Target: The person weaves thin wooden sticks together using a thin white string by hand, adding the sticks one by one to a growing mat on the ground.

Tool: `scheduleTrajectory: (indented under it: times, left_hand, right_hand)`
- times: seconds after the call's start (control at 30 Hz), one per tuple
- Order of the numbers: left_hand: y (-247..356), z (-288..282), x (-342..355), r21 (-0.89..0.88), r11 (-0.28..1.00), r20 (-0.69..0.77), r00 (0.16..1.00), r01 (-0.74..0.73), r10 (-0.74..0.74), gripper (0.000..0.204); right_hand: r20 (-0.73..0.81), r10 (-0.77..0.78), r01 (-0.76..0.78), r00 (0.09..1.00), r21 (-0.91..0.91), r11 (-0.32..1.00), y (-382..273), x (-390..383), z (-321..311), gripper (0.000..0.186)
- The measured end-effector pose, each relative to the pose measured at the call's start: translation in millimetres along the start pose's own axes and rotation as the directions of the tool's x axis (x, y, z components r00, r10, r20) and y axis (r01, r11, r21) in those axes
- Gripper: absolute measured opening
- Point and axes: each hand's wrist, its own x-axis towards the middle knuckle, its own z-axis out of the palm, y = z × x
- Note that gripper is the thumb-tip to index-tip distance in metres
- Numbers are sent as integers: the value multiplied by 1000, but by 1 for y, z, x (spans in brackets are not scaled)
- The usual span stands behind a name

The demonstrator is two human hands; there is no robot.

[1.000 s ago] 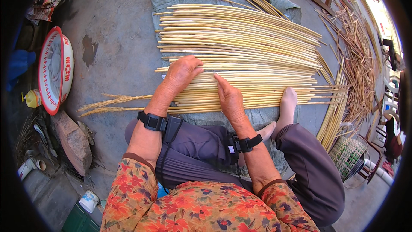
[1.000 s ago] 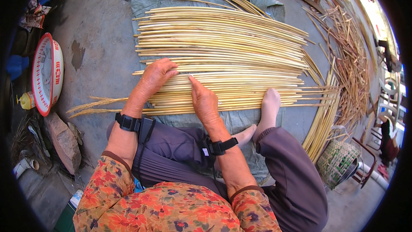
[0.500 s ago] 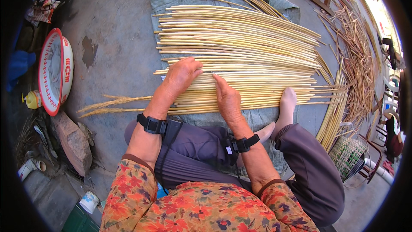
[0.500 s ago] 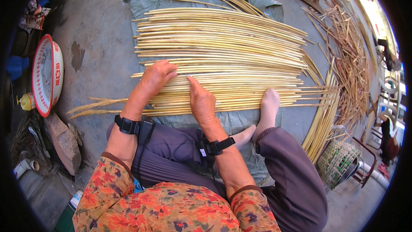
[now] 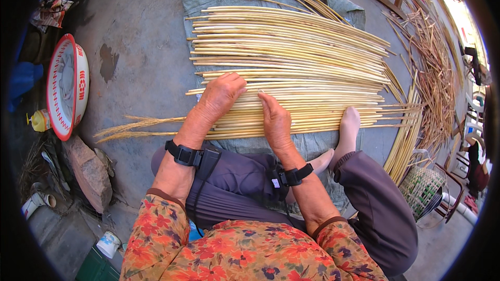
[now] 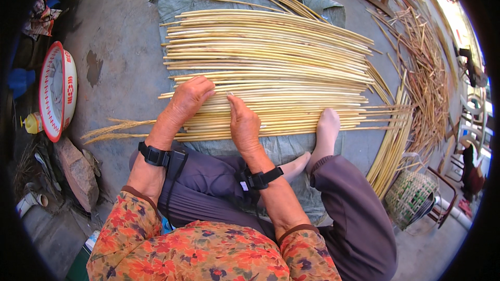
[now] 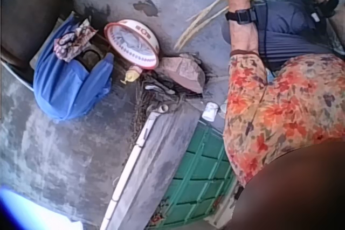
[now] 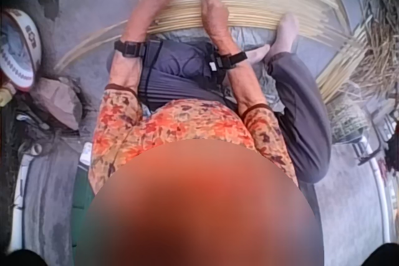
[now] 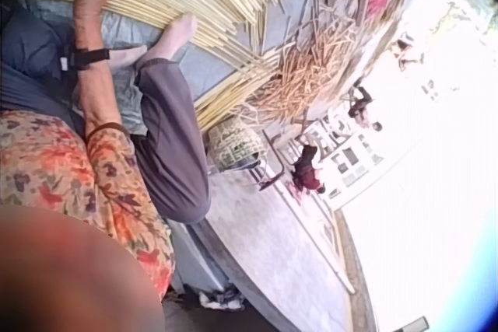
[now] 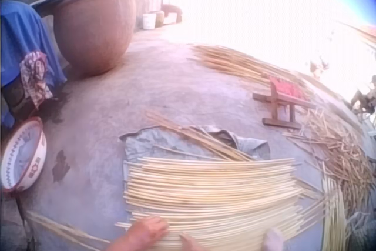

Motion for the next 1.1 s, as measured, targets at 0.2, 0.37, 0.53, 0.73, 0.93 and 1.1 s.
scheduleTrajectory:
  times: [0.2,0.37,0.53,0.73,0.93,1.1]
  left_hand:
    - [2,0,-1,8,1000,0,1000,5,-5,11]
    - [4,-1,0,17,1000,6,1000,9,-9,11]
    - [6,-3,0,9,1000,-1,1000,2,-2,10]
    - [7,-4,0,33,999,-42,999,-22,23,11]
    - [8,-4,0,3,1000,-59,998,-26,26,11]
    - [11,-2,0,60,998,-72,997,-18,22,12]
  right_hand:
    - [-5,45,-45,999,-66,997,-3,0,4,16]
    - [-48,10,-12,999,-35,999,-3,2,8,15]
    - [-59,21,-23,998,-26,999,-3,4,10,15]
    - [-36,76,-74,997,45,996,1,11,16,16]
    - [-26,115,-107,993,221,969,4,16,21,18]
    - [136,304,-333,943,400,854,7,21,20,25]
